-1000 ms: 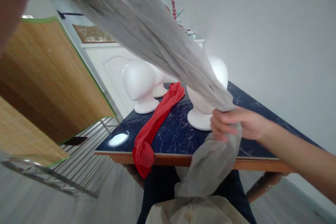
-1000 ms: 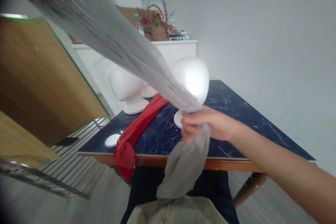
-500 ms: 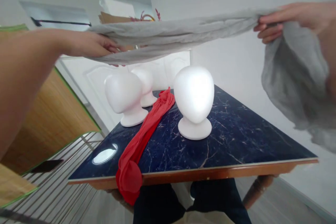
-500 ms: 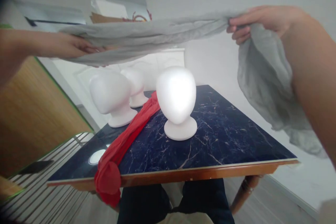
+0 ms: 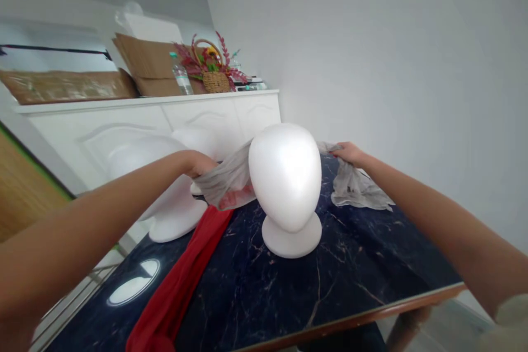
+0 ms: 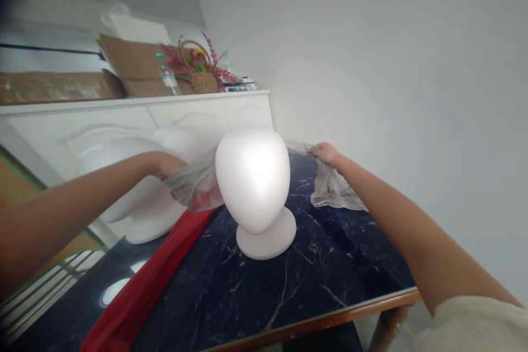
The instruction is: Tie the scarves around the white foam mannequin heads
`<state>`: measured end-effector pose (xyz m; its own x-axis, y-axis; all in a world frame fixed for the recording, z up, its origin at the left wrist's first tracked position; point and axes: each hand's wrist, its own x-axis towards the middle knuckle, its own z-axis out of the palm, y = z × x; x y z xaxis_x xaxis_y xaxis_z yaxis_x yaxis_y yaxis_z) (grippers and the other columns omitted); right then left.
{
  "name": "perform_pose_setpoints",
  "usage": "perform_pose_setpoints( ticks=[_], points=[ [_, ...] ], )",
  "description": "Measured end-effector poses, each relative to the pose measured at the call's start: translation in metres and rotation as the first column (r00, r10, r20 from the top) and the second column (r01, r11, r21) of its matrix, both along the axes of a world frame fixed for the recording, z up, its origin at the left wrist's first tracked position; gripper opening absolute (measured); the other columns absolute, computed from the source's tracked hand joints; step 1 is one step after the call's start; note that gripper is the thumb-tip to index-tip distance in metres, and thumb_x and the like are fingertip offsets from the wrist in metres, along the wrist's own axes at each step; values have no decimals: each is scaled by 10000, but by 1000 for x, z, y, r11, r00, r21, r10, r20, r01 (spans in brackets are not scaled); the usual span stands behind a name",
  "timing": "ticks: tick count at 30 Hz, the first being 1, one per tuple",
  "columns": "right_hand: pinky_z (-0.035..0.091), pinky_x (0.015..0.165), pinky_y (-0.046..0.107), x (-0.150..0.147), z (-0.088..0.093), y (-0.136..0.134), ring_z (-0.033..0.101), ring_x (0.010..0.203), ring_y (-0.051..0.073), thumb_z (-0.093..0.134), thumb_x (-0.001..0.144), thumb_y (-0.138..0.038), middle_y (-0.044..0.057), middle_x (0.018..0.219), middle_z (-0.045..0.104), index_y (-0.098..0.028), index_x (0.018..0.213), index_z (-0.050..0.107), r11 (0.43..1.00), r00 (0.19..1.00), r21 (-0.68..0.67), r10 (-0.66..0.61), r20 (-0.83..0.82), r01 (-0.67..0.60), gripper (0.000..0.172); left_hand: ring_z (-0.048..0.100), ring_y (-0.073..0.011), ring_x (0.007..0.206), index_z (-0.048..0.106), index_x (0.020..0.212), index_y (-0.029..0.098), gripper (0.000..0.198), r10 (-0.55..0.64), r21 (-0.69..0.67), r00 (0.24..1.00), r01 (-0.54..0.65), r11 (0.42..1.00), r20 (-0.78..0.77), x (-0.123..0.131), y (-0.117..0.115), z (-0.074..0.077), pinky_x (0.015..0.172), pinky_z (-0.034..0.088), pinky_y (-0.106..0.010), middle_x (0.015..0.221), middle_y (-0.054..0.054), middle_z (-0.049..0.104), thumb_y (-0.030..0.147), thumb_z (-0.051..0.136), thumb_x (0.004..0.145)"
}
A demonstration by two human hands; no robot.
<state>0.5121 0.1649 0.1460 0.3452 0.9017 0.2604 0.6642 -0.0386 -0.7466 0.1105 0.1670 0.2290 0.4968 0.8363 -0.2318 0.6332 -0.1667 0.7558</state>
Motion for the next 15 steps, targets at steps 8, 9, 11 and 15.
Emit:
perform_pose_setpoints(
  ticks=[8, 9, 11, 15],
  points=[
    [385, 618, 249, -3, -49, 9, 577, 672, 171, 648, 754, -315, 32, 689, 639, -157, 707, 656, 981, 941, -132, 174, 289, -141, 165, 714, -249, 867, 671, 1075, 44, 495, -179, -530, 982, 124, 839, -53, -12, 15, -46, 811, 534, -386, 908, -111, 764, 54, 693, 581],
    [389, 646, 257, 0, -49, 4, 595, 729, 193, 689, 730, -373, 43, 748, 663, -164, 770, 683, 979, 928, -135, 191, 320, -155, 213, 717, -265, 861, 673, 1093, 47, 514, -190, -563, 981, 140, 815, -31, -13, 13, -54, 815, 534, -407, 939, -130, 762, 79, 697, 581],
    [385, 679, 269, 7, -49, -10, 611, 807, 227, 751, 668, -498, 51, 852, 690, -197, 923, 707, 967, 880, -157, 249, 405, -201, 397, 716, -272, 885, 705, 1031, 58, 431, -157, -564, 986, 162, 809, 58, -13, 5, -73, 851, 526, -418, 960, -138, 761, 124, 696, 605],
    [352, 646, 281, 22, -41, -47, 619, 783, 247, 739, 689, -540, 51, 877, 700, -249, 1084, 681, 894, 651, -314, 449, 612, -321, 494, 702, -214, 881, 727, 759, 151, 107, 53, -358, 937, 79, 931, 345, -21, -19, -115, 874, 526, -357, 812, -50, 760, 227, 692, 693]
  ],
)
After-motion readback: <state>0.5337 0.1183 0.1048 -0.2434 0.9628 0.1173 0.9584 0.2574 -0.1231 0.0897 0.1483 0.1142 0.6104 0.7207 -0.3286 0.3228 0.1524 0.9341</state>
